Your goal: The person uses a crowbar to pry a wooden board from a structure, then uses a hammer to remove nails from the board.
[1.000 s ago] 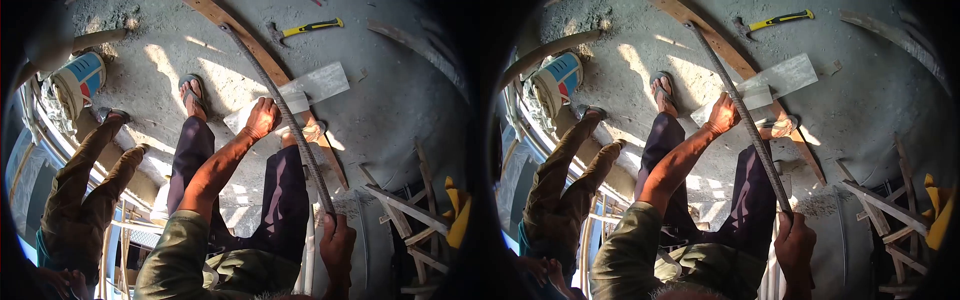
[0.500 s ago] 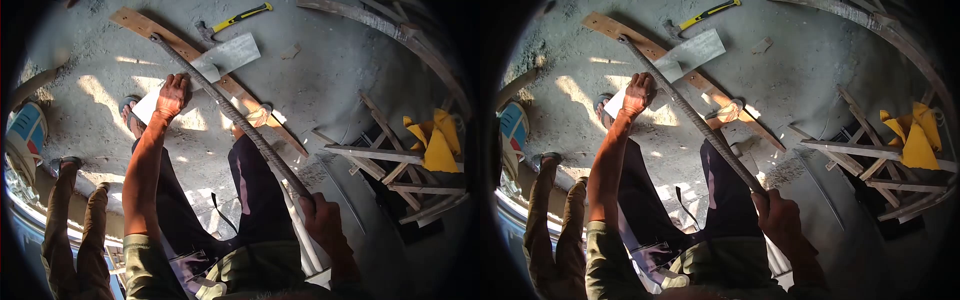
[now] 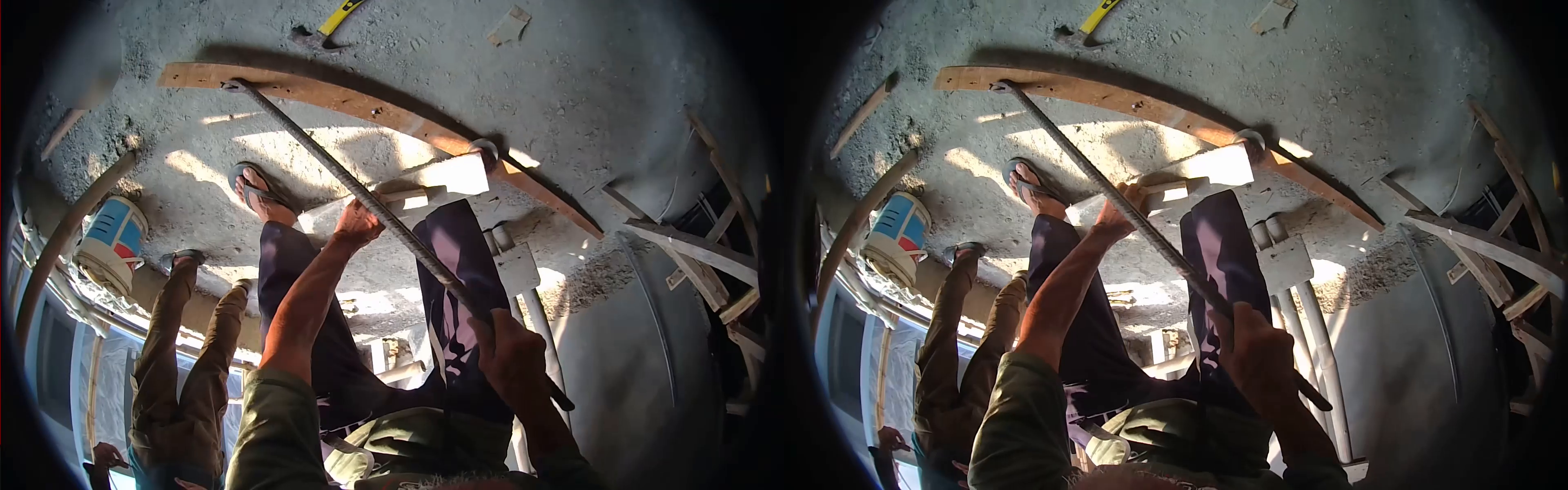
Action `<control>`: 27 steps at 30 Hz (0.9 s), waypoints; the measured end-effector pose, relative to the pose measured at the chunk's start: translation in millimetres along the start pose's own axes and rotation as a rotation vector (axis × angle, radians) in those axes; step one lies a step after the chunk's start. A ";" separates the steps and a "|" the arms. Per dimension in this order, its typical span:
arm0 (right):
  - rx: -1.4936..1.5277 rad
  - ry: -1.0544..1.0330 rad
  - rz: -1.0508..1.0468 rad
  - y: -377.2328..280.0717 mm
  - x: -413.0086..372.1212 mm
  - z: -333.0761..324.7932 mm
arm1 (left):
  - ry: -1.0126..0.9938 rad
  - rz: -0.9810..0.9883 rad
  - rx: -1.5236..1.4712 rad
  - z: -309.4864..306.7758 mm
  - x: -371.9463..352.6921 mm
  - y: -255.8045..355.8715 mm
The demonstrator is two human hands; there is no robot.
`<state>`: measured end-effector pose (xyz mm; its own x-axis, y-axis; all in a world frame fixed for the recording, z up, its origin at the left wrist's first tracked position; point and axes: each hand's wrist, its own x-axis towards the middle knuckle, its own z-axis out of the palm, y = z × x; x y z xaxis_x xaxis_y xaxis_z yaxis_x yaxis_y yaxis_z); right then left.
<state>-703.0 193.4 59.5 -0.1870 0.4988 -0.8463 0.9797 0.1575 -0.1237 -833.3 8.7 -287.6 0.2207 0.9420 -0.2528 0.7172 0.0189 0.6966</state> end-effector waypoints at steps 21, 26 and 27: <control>0.436 0.057 0.766 228.6 -125.7 28.9 | -0.141 -0.626 -0.019 -20.8 73.9 15.9; 0.439 0.086 0.625 265.0 -75.8 28.3 | 0.321 -0.373 0.046 -72.1 220.9 8.7; 0.421 0.065 0.612 268.7 -68.2 26.1 | 0.335 -0.387 0.047 -75.2 256.4 2.0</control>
<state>-425.1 179.5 70.5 0.4097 0.4437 -0.7971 0.8521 -0.4980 0.1609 -825.0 275.4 -300.6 -0.2853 0.9248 -0.2515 0.7353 0.3795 0.5615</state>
